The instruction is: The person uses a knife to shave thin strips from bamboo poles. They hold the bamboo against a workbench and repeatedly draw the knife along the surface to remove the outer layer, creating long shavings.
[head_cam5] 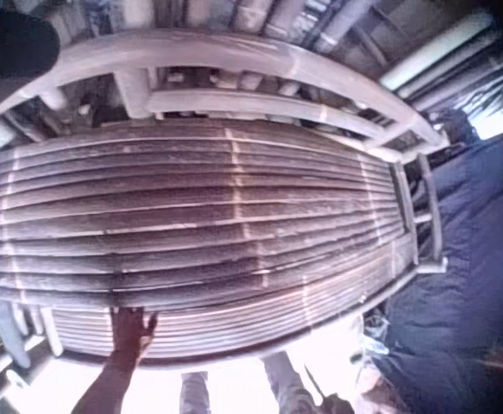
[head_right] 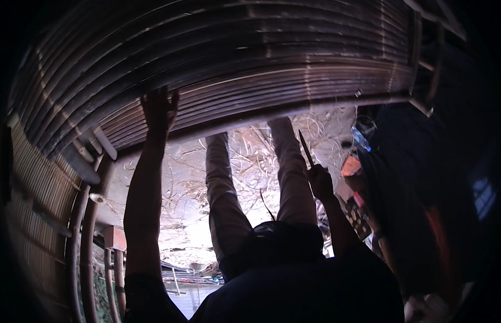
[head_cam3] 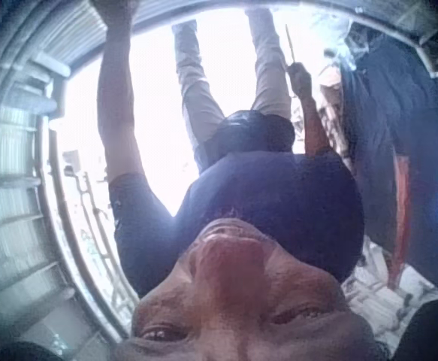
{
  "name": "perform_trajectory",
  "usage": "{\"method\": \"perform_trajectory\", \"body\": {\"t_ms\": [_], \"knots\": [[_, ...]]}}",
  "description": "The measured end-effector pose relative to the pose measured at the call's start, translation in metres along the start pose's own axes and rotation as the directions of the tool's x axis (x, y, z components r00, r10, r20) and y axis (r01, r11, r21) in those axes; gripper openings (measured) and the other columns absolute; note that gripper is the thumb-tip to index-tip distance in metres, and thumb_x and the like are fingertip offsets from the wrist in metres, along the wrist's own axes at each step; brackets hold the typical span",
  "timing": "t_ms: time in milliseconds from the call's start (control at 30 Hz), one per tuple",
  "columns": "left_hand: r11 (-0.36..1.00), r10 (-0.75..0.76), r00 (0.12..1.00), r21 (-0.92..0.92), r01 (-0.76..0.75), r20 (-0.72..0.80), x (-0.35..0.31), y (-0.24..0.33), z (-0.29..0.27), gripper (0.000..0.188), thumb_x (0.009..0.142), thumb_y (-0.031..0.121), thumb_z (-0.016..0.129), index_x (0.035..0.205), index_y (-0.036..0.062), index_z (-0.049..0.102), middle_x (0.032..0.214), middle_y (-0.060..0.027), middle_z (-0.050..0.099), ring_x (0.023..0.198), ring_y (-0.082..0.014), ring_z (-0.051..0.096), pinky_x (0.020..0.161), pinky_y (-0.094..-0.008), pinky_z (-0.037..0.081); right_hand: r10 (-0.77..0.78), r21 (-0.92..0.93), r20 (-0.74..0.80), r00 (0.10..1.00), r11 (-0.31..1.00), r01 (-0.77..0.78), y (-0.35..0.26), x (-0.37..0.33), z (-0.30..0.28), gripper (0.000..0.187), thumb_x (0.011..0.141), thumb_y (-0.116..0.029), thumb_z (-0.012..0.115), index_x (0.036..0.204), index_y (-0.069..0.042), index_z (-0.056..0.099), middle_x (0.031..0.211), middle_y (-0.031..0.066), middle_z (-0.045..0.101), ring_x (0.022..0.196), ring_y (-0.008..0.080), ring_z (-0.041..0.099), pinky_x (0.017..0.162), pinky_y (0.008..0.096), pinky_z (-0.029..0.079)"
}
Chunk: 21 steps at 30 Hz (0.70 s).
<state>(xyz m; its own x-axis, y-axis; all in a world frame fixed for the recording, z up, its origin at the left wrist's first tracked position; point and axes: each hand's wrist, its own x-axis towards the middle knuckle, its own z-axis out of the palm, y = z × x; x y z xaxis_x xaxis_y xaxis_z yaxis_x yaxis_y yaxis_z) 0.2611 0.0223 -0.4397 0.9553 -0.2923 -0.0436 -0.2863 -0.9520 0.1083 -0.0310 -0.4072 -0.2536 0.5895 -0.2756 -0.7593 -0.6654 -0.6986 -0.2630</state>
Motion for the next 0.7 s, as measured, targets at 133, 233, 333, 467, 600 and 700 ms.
{"method": "perform_trajectory", "body": {"t_ms": [133, 233, 333, 467, 600, 700], "knots": [[0.994, 0.101, 0.990, -0.044, -0.097, 0.102, 0.015, -0.005, -0.004, 0.053, 0.092, 0.052, 0.056, 0.123, 0.0090, 0.060, 0.110, -0.0175, 0.065, 0.110, -0.0352, 0.058, 0.095, -0.0542, 0.041, 0.214, -0.104, 0.003, 0.977, 0.972, -0.212, 0.061, -0.051, 0.013, 0.036, 0.087, -0.037, 0.071, 0.083, -0.004, 0.058, 0.073, 0.0150, 0.061, 0.073, 0.0380, 0.062, 0.062, 0.0459, 0.046], [0.997, 0.077, 0.964, 0.005, -0.081, 0.254, -0.001, -0.008, -0.002, 0.063, 0.093, 0.052, 0.054, 0.139, 0.0092, 0.046, 0.132, -0.0201, 0.054, 0.125, -0.0366, 0.048, 0.101, -0.0552, 0.038, 0.283, -0.012, -0.042, 0.958, 0.959, -0.284, 0.083, -0.062, 0.019, 0.051, 0.075, -0.039, 0.080, 0.103, -0.001, 0.061, 0.074, 0.0111, 0.061, 0.071, 0.0288, 0.063, 0.065, 0.0401, 0.050], [0.993, 0.032, 0.942, 0.097, -0.068, 0.335, -0.029, -0.004, -0.004, 0.075, 0.094, 0.049, 0.054, 0.152, 0.0115, 0.027, 0.153, -0.0215, 0.030, 0.141, -0.0361, 0.030, 0.107, -0.0566, 0.032, 0.402, 0.247, -0.010, 0.916, 0.888, -0.387, 0.082, -0.056, 0.012, 0.072, 0.073, -0.017, 0.073, 0.135, -0.003, 0.039, 0.074, 0.0081, 0.059, 0.068, 0.0233, 0.060, 0.067, 0.0379, 0.051], [0.992, -0.087, 0.921, -0.052, 0.115, 0.381, -0.049, 0.036, -0.031, 0.078, 0.093, 0.043, 0.055, 0.155, 0.0152, 0.017, 0.159, -0.0192, 0.015, 0.145, -0.0373, 0.021, 0.111, -0.0574, 0.027, 0.387, 0.393, -0.151, 0.910, 0.868, -0.304, 0.079, -0.033, -0.024, 0.088, 0.073, -0.006, 0.072, 0.146, -0.009, 0.022, 0.075, 0.0078, 0.057, 0.070, 0.0240, 0.060, 0.070, 0.0390, 0.050], [0.966, -0.076, 0.766, -0.143, 0.215, 0.638, -0.125, 0.056, -0.030, 0.064, 0.097, 0.041, 0.053, 0.145, 0.0005, 0.039, 0.148, -0.0259, 0.036, 0.136, -0.0401, 0.038, 0.113, -0.0467, 0.031, 0.414, 0.384, -0.356, 0.838, 0.882, -0.273, 0.122, 0.018, -0.083, 0.077, 0.079, -0.012, 0.073, 0.143, -0.011, 0.029, 0.082, 0.0117, 0.063, 0.077, 0.0315, 0.065, 0.069, 0.0434, 0.051], [0.918, -0.092, 0.769, -0.244, 0.312, 0.633, -0.175, 0.096, -0.056, 0.051, 0.093, 0.035, 0.062, 0.121, -0.0063, 0.057, 0.123, -0.0222, 0.059, 0.118, -0.0354, 0.054, 0.104, -0.0430, 0.041, 0.348, 0.308, -0.495, 0.796, 0.927, -0.214, 0.180, 0.097, -0.156, 0.074, 0.076, -0.018, 0.075, 0.138, -0.009, 0.035, 0.088, 0.0139, 0.064, 0.083, 0.0342, 0.065, 0.071, 0.0456, 0.051]]}}
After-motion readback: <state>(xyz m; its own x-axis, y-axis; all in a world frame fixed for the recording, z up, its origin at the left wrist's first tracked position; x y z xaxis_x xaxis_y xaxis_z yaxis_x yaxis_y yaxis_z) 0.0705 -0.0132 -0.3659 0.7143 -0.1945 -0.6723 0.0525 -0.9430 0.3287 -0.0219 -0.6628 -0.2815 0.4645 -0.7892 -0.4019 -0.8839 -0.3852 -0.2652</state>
